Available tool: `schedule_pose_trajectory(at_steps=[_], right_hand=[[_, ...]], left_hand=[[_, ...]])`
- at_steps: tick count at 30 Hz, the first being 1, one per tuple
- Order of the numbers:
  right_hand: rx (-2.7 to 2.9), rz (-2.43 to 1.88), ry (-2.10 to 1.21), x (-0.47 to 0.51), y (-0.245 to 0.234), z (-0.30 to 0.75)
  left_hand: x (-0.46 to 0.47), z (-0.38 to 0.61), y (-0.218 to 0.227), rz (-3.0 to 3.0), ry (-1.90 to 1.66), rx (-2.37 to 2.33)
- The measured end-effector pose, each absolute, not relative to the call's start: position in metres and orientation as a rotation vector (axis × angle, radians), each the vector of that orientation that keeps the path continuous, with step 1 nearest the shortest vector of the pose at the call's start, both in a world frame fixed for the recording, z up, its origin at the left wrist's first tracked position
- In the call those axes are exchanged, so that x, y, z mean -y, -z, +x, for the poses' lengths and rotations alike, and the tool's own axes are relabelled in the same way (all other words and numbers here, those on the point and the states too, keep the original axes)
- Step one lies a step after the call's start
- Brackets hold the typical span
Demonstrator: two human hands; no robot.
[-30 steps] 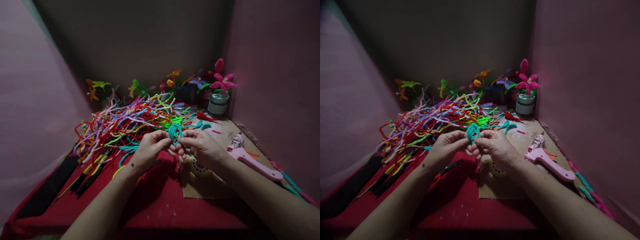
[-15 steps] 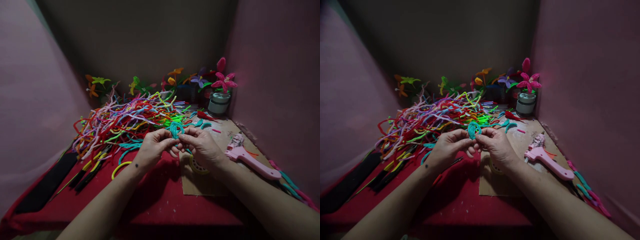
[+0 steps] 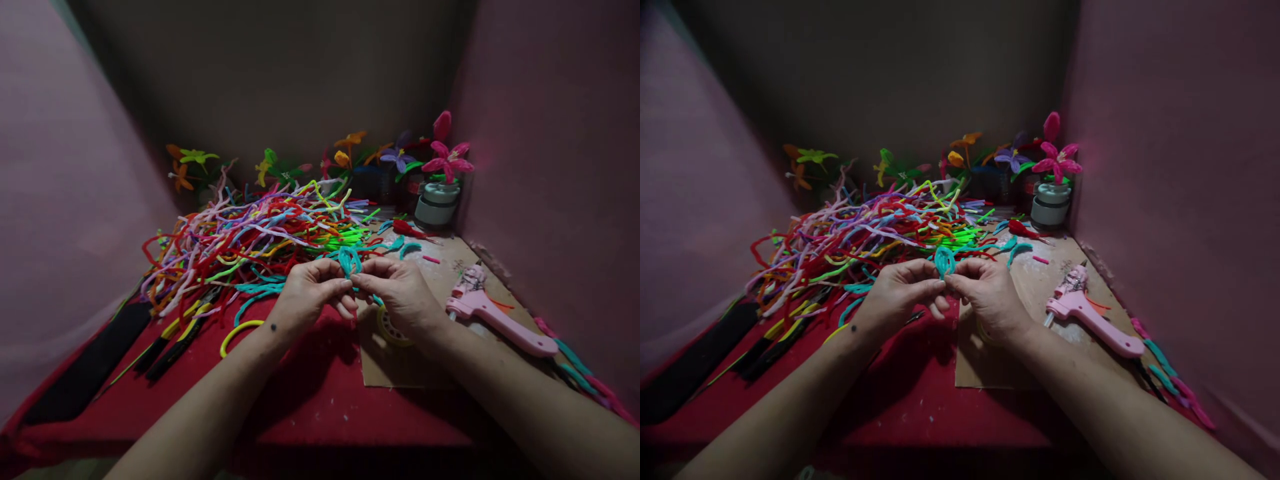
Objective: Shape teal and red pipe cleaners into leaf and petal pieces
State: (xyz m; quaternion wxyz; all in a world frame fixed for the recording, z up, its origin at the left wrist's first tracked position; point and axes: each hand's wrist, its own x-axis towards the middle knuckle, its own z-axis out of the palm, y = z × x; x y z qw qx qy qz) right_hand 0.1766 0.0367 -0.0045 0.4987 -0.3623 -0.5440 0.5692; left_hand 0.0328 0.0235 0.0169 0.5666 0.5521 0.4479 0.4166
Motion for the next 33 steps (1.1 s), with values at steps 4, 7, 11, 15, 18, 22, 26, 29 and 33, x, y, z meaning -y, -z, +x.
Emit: schedule_pose_trajectory(at_steps=[4,7,11,15,18,22,26,29,33], right_hand=[[1.364,-1.039,-1.264,-0.035,-0.002,0.178],[1.368,-1.055,-1.255,-0.035,-0.003,0.179],[1.293,-0.934,-1.357,-0.037,0.0,0.179],[1.3,-0.908,-1.378,-0.038,0.001,0.18],[1.306,-0.938,-1.34,-0.037,-0.001,0.18],[1.296,-0.965,-1.309,-0.036,-0.003,0.178],[1.23,-0.885,-1.462,-0.04,0.002,0.178],[1.184,-0.759,-1.598,-0.044,0.007,0.179],[1.027,-0.69,-1.693,-0.047,0.01,0.181]], left_hand=[[-0.024,0.034,-0.012,1.256,-0.994,-1.064],[-0.025,0.034,-0.009,1.242,-1.033,-1.057],[-0.025,0.033,-0.007,1.251,-1.018,-1.031],[-0.025,0.031,-0.004,1.229,-1.033,-1.016],[-0.026,0.031,0.0,1.199,-1.03,-1.009],[-0.028,0.031,0.001,1.156,-1.026,-1.004],[-0.029,0.033,0.002,1.141,-1.028,-0.998],[-0.029,0.033,0.003,1.13,-1.004,-1.002],[-0.029,0.034,0.003,1.111,-0.956,-0.997]])
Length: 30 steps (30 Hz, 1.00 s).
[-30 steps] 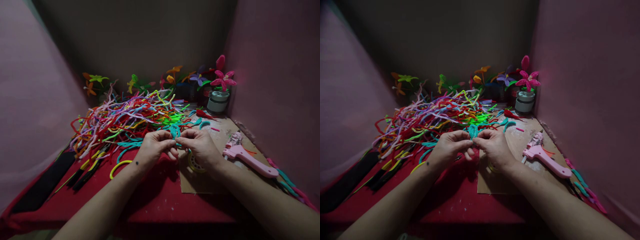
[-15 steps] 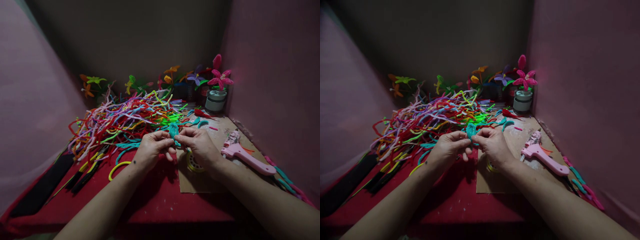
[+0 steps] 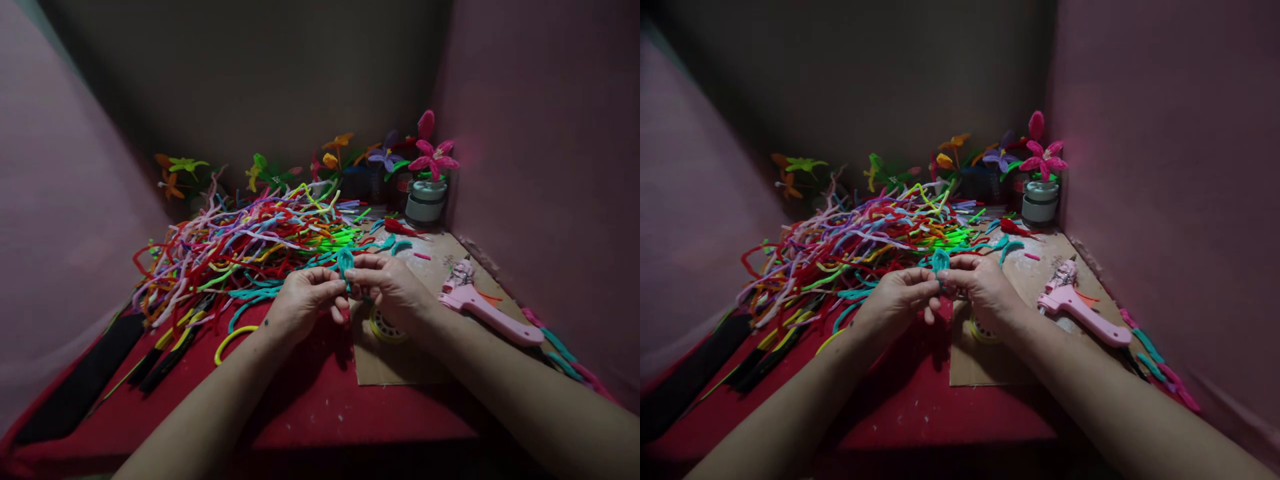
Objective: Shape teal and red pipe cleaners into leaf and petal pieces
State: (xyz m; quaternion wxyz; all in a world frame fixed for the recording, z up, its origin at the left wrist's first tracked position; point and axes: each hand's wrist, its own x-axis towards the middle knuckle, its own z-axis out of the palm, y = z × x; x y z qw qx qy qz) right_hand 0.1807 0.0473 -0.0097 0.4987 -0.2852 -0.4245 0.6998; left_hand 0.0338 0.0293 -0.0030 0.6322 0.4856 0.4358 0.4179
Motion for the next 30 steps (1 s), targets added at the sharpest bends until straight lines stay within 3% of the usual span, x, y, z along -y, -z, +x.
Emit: schedule_pose_trajectory(at_steps=[19,30], right_hand=[[0.654,-0.75,-1.814,-0.0513,0.0022,0.1814],[0.876,-0.717,-1.725,-0.051,0.0063,0.1813]], left_hand=[[-0.0242,0.0323,-0.0017,1.235,-0.748,-0.876],[-0.0259,0.0289,0.0002,1.209,-0.691,-0.884]])
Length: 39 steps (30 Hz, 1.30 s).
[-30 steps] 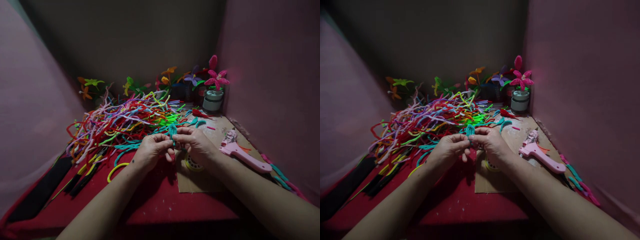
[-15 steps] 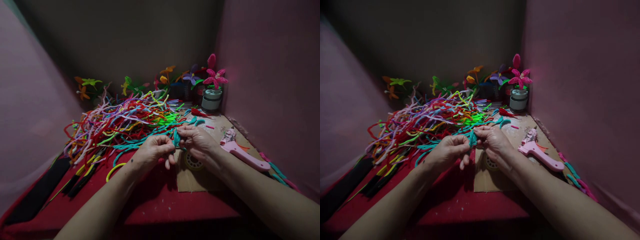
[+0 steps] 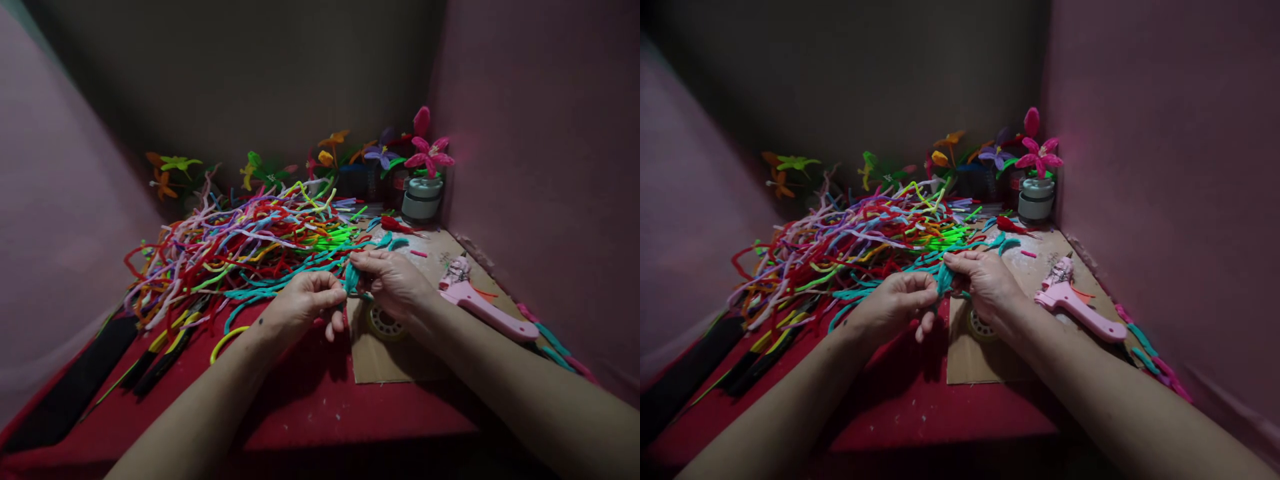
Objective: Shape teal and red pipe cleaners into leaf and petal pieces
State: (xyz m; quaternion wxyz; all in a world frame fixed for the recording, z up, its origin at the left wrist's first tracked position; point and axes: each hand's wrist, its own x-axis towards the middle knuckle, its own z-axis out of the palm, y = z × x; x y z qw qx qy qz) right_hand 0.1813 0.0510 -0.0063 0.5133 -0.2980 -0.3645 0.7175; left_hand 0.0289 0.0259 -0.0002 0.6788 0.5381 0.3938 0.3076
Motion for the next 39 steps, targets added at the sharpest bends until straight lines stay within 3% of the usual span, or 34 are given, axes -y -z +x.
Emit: schedule_pose_trajectory(at_steps=[5,19,30,39], right_hand=[[0.706,-0.872,-1.791,-0.05,0.001,0.178],[0.858,-0.766,-1.634,-0.052,0.008,0.18],[0.928,-0.639,-1.809,-0.044,0.01,0.177],[0.936,-0.776,-1.656,-0.044,0.017,0.175]], left_hand=[[-0.022,0.034,-0.005,1.315,-0.704,-0.907],[-0.026,0.032,0.002,1.262,-0.728,-0.894],[-0.031,0.031,0.005,1.18,-0.806,-0.854],[-0.026,0.036,-0.008,1.447,-0.992,-1.245]])
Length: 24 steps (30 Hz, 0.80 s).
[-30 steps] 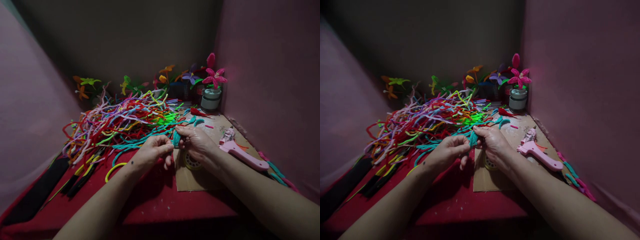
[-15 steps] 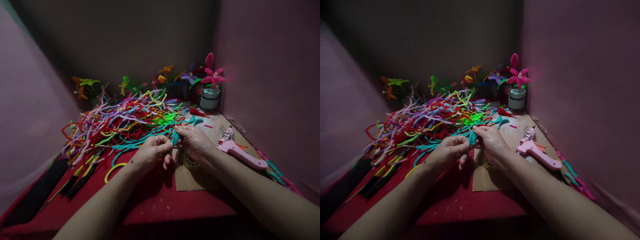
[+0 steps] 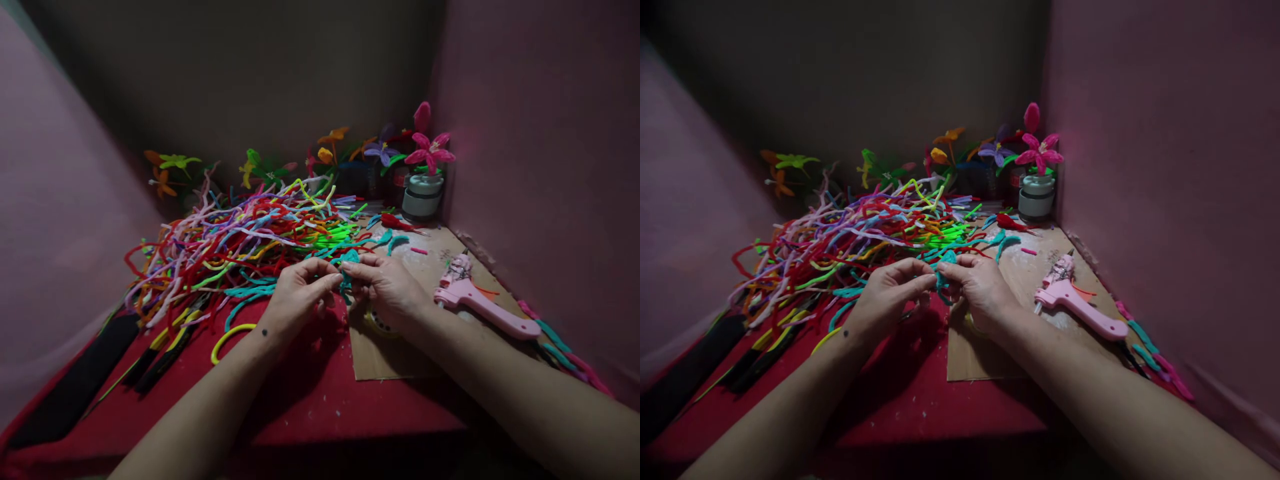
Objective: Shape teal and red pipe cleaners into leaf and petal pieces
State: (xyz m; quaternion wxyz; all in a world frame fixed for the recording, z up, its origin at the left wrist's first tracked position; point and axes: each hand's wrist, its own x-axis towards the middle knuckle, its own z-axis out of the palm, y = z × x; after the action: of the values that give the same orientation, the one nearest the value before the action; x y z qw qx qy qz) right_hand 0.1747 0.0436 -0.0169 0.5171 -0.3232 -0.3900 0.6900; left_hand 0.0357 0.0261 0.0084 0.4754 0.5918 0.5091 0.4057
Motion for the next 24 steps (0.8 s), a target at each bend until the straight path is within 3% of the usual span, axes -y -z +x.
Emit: schedule_pose_trajectory(at_steps=[12,24], right_hand=[[1.256,-0.837,-1.529,-0.036,0.013,0.173],[1.626,-0.991,-0.989,-0.03,0.009,0.169]], left_hand=[[-0.024,0.034,-0.009,1.436,-0.921,-1.302],[-0.025,0.035,-0.009,1.361,-0.885,-1.311]])
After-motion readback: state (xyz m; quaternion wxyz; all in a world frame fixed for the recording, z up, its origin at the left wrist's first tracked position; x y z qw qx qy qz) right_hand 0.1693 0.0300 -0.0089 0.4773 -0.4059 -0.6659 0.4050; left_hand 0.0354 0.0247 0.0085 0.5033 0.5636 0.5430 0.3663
